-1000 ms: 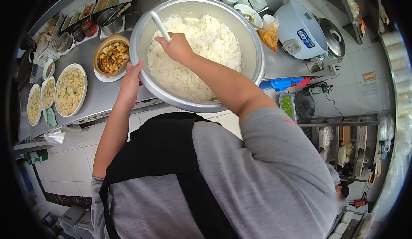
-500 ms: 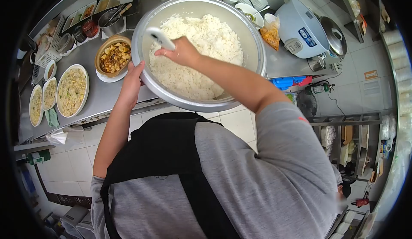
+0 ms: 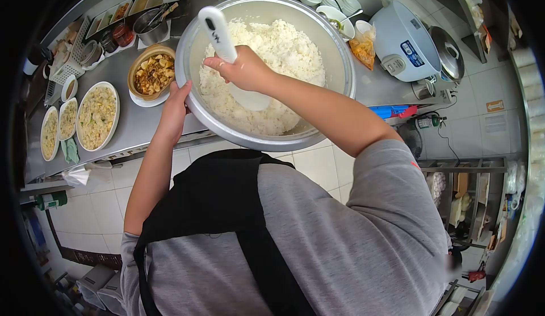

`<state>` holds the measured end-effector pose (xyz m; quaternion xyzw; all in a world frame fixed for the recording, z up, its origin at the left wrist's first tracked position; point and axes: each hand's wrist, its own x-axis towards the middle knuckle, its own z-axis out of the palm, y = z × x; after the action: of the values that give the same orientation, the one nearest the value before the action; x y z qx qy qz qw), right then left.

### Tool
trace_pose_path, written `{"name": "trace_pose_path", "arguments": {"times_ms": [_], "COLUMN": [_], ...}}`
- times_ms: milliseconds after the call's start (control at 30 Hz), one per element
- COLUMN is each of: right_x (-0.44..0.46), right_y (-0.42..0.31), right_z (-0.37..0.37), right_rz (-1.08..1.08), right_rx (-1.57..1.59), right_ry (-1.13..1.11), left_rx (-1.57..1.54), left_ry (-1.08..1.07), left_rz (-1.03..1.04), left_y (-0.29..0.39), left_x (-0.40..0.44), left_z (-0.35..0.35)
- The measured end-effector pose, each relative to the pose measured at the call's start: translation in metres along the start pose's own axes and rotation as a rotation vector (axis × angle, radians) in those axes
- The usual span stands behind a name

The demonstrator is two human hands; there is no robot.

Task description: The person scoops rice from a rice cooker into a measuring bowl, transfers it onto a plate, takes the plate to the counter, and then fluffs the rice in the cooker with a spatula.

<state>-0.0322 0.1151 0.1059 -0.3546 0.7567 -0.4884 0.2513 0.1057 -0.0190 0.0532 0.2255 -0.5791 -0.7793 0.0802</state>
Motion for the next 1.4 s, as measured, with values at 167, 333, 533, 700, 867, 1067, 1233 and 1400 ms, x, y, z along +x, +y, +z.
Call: {"name": "trace_pose_path", "arguments": {"times_ms": [167,333,533,700,867,1067,1233,1400], "right_x": [-0.005,0.004,0.006,0.025,0.017,0.035,0.026,0.063], "right_y": [0.041,0.009,0.055,0.018,0.019,0.030,0.014,0.045], "right_z": [0.048,0.026,0.058,0.035,0.046,0.052,0.039,0.050], "right_rz": [-0.041,-0.093,-0.188,-0.036,-0.001,0.005,0.004,-0.189], "right_rx": [-0.108,0.064,-0.137,-0.123,-0.074,-0.129,-0.085,-0.036], "right_ry": [-0.034,0.047,0.302,0.308,0.304,0.310,0.350,0.490], "left_rx": [-0.016,-0.008,-0.029,0.007,-0.019,0.010,-0.030,-0.024], "left_ry": [-0.006,-0.028,-0.004,-0.021,-0.006,-0.019,0.006,-0.007], "left_rz": [-0.014,-0.056,-0.025,-0.030,-0.022,-0.029,-0.006,-0.044], "left_y": [0.000,0.000,-0.001,-0.006,-0.006,-0.005,0.000,-0.010], "left_x": [0.000,0.003,0.001,0.005,0.003,0.002,-0.001,0.003], "left_z": [0.001,-0.003,0.000,-0.006,-0.003,-0.004,0.000,-0.003]}}
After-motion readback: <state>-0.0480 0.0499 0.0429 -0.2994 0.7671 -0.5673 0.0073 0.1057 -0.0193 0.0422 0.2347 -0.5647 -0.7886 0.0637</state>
